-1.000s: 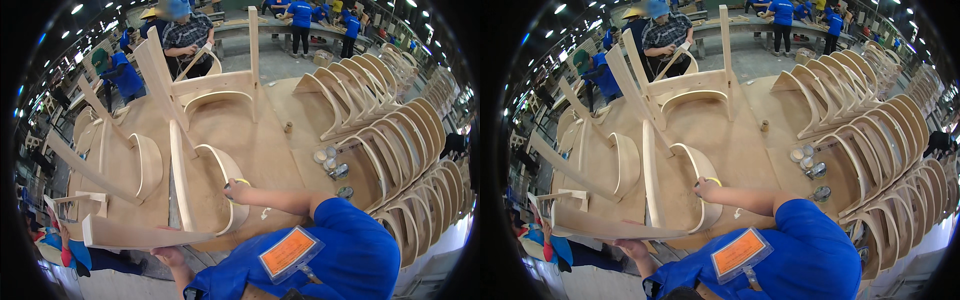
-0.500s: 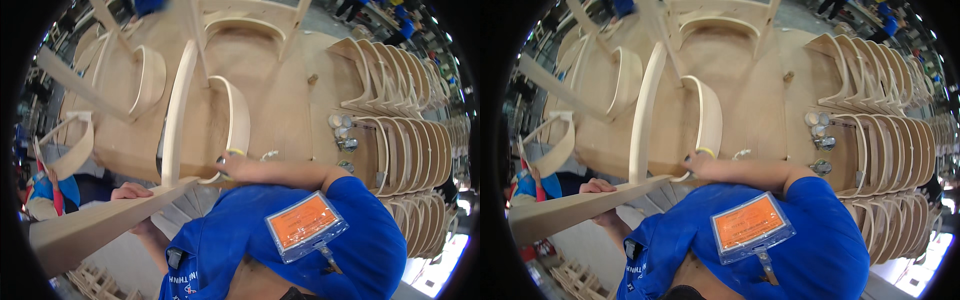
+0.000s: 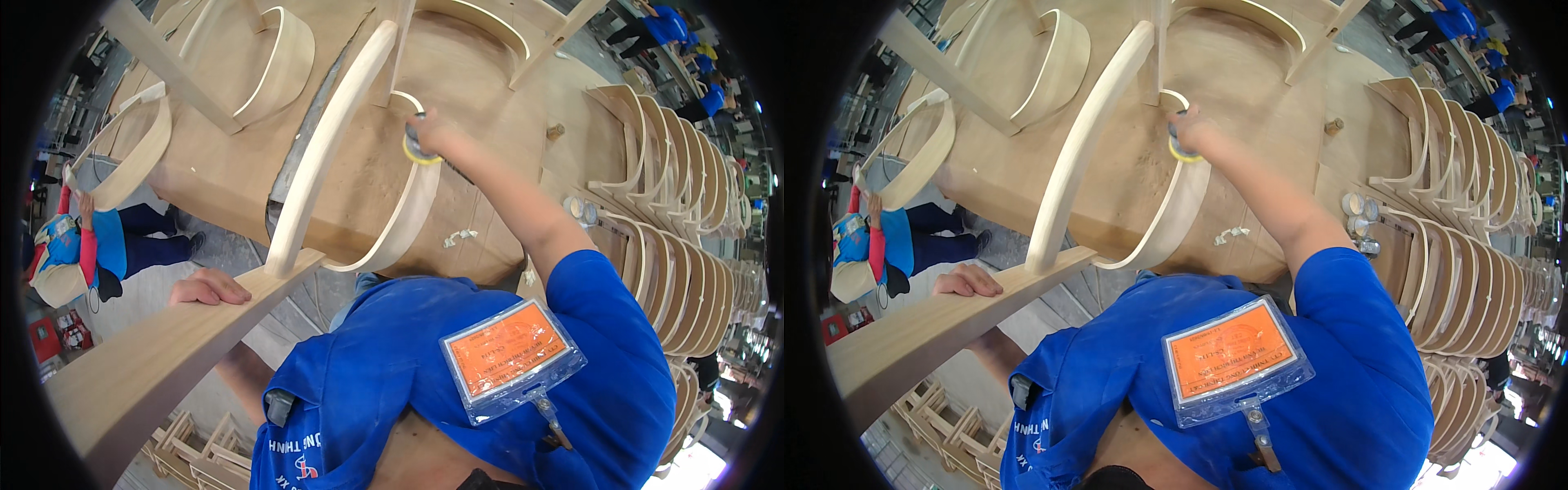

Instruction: The person sands a wooden chair frame using a handheld orbital sander, moving it along the curved backrest, legs, and seat supports. The person repositions the chair multiple times to access different surfaces and continues sanding until the clip ends.

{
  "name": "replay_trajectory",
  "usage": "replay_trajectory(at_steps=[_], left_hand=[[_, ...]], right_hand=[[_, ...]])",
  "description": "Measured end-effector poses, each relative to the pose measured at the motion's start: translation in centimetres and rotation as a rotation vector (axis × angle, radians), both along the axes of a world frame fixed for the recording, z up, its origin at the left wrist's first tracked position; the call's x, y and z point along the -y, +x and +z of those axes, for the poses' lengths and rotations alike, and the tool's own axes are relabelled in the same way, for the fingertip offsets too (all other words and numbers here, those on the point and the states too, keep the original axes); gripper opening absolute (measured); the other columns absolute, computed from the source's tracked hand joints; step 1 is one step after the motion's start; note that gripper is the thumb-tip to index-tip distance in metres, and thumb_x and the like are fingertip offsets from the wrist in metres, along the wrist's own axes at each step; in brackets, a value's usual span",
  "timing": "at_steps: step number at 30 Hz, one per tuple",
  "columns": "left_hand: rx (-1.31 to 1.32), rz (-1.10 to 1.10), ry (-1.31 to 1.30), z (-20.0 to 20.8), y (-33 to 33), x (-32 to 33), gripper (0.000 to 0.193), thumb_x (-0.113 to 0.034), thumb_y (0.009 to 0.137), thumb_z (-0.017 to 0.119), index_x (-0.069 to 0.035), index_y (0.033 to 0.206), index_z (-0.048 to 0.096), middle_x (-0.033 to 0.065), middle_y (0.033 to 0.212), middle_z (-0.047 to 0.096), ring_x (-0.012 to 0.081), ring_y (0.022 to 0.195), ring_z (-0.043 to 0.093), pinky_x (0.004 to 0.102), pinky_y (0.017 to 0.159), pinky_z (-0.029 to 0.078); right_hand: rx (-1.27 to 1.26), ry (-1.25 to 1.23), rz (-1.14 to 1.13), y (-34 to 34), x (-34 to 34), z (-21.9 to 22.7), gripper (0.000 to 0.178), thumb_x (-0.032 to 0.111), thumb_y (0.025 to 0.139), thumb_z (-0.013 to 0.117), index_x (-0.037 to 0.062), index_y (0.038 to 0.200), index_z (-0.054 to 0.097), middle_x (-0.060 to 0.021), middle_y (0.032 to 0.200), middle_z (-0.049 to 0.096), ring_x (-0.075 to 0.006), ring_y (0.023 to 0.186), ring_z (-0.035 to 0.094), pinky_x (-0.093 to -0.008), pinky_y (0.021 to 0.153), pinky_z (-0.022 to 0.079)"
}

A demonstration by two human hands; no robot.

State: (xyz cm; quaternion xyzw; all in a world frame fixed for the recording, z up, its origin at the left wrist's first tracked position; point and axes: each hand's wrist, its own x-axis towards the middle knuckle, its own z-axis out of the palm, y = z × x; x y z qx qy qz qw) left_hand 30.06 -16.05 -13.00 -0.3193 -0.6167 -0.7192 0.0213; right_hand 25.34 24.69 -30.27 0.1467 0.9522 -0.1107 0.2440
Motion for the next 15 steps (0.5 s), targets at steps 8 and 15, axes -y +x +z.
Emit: replay_trajectory(at_steps=[8,15], left_hand=[[0.045,0.019,0.018,0.2,0.1,0.0,0.035,-0.033,0.087,0.059,-0.004,0.075,0.045,0.0150,0.061,0.056,0.0227,0.052,0.056,0.0298,0.047,0.048],[0.034,0.025,0.001,-0.3,0.0,0.7,0.032,-0.029,0.090,0.057,-0.004,0.074,0.044,0.0139,0.060,0.054,0.0215,0.051,0.054,0.0283,0.045,0.048]], right_hand=[[0.111,-0.037,0.142,3.2,1.2,2.2,0.072,0.005,0.078,0.056,0.0271,0.142,0.032,-0.0229,0.133,0.035,-0.0395,0.109,0.055,-0.0420,0.087,0.050],[0.021,-0.014,0.058,-0.2,-3.2,0.6,0.071,0.003,0.075,0.059,0.0165,0.139,0.034,-0.0265,0.132,0.039,-0.0423,0.110,0.054,-0.0439,0.088,0.049]])
